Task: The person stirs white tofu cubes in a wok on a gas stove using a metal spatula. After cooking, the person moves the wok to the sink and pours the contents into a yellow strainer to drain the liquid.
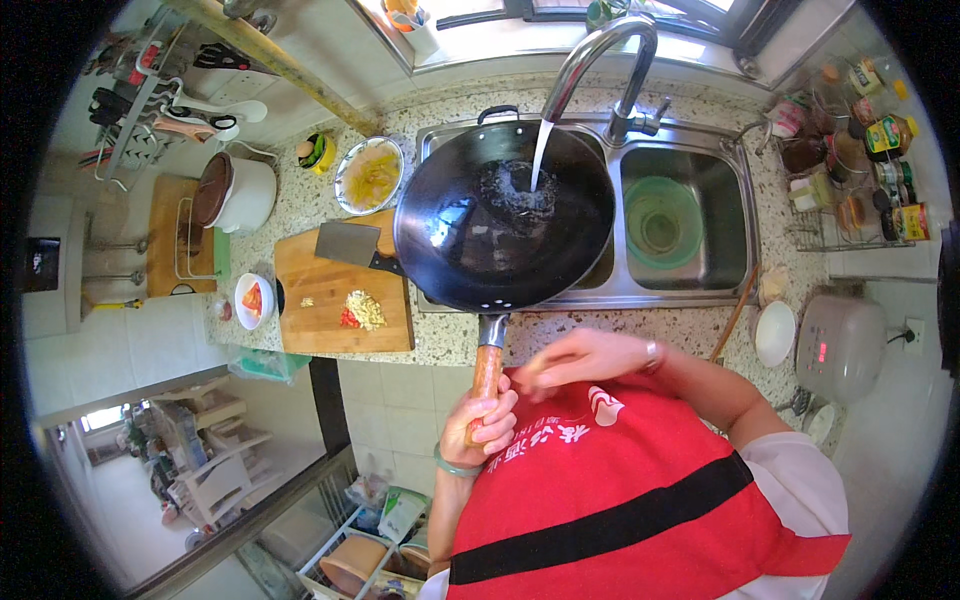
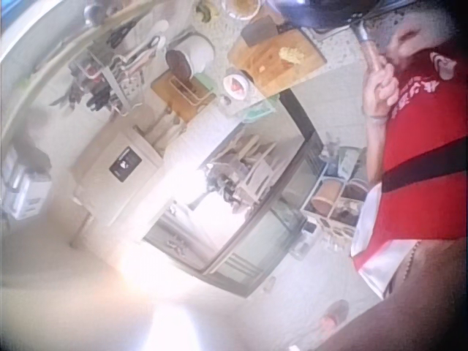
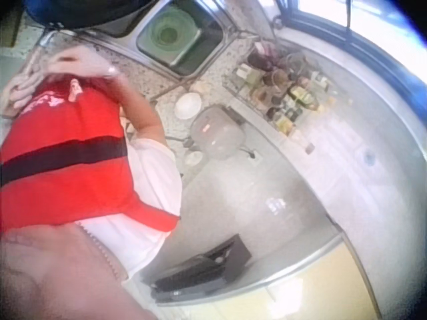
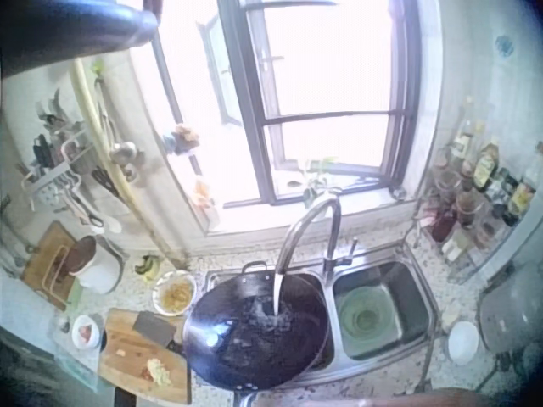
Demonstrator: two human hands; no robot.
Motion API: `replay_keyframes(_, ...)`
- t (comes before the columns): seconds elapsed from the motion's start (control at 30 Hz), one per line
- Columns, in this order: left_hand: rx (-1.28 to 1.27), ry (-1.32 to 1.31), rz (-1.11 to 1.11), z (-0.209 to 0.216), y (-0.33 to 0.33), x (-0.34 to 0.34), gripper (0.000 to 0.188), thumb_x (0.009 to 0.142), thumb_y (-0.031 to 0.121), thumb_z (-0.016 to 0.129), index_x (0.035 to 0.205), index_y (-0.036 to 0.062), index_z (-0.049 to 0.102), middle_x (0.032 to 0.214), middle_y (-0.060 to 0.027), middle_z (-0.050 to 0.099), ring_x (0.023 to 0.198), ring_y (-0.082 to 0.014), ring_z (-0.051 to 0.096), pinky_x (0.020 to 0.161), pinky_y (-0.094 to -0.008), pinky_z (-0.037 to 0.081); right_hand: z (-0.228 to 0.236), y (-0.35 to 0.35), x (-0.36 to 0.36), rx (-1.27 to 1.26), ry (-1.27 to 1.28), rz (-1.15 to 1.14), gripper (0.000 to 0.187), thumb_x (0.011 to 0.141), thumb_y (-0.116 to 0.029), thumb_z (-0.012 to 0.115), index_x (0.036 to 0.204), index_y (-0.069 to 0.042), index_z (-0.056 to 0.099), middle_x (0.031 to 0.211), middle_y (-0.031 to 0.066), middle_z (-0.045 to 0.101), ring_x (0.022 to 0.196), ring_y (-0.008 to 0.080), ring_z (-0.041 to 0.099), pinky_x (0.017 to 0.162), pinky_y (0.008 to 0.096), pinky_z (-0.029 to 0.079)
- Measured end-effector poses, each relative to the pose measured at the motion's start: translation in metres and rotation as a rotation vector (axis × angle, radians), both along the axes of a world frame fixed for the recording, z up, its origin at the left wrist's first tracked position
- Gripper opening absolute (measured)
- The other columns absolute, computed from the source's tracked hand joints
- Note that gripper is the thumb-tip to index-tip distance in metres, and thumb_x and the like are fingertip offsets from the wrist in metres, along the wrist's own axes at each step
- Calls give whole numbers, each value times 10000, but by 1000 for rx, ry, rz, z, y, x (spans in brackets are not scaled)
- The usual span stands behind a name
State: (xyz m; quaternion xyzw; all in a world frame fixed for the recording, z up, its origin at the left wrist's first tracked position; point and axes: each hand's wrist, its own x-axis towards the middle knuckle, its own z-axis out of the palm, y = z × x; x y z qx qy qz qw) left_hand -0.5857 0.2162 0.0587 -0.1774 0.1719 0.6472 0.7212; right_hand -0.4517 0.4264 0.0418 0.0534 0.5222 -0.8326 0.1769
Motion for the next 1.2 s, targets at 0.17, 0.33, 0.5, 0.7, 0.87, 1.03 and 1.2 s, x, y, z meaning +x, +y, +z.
replay_keyframes(0.17,3,157,-42,-6,9,10,253,886,77,481,1122,19,410,663,-5,392,415,-51,364,345,-225,354,-61,122,62,-98,-187,-446,316,963,-256,478,1029,6,641,929,97,677,796,191,663,716,312,550)
replay_keyframes(0.33,-145,381,-58,4,18,2,257,871,75,505,1108,27,421,656,-25,396,413,-81,364,341,-236,344,-135,223,63,220,-166,-1296,480,934,-303,532,1315,-22,448,1211,108,560,1048,182,570,785,298,507)
replay_keyframes(0.5,-290,539,-36,20,24,0,256,859,76,520,1095,19,440,640,-26,395,408,-84,362,337,-245,333,-148,289,21,411,-192,-1440,713,890,-417,575,1416,-18,306,1400,105,409,1224,196,437,945,348,392)
replay_keyframes(0.7,-411,700,-58,31,27,-1,282,848,92,534,1094,0,433,646,-32,412,408,-88,374,337,-243,338,-154,325,-2,337,-125,-1497,461,949,-346,509,1301,-50,468,1182,51,561,1025,128,513,855,319,438)
replay_keyframes(0.87,-497,796,-80,35,24,0,285,823,82,557,1060,0,421,643,-56,439,420,-124,424,358,-265,384,-153,326,-3,283,-49,-1456,389,955,-348,494,1194,-45,542,1146,78,581,997,143,534,809,340,498)
replay_keyframes(1.03,-517,852,-89,40,26,0,272,813,56,552,1045,9,418,629,-64,459,423,-138,452,369,-275,408,-155,329,-1,424,-70,-1409,416,956,-367,490,1219,-49,539,1188,80,578,1036,139,531,803,314,485)
replay_keyframes(1.2,-570,938,-111,42,29,3,261,818,45,549,1042,8,421,612,-60,468,416,-136,455,369,-268,407,-156,328,-6,498,-50,-1418,439,955,-387,482,1242,-60,537,1200,69,582,1041,125,531,827,286,454)
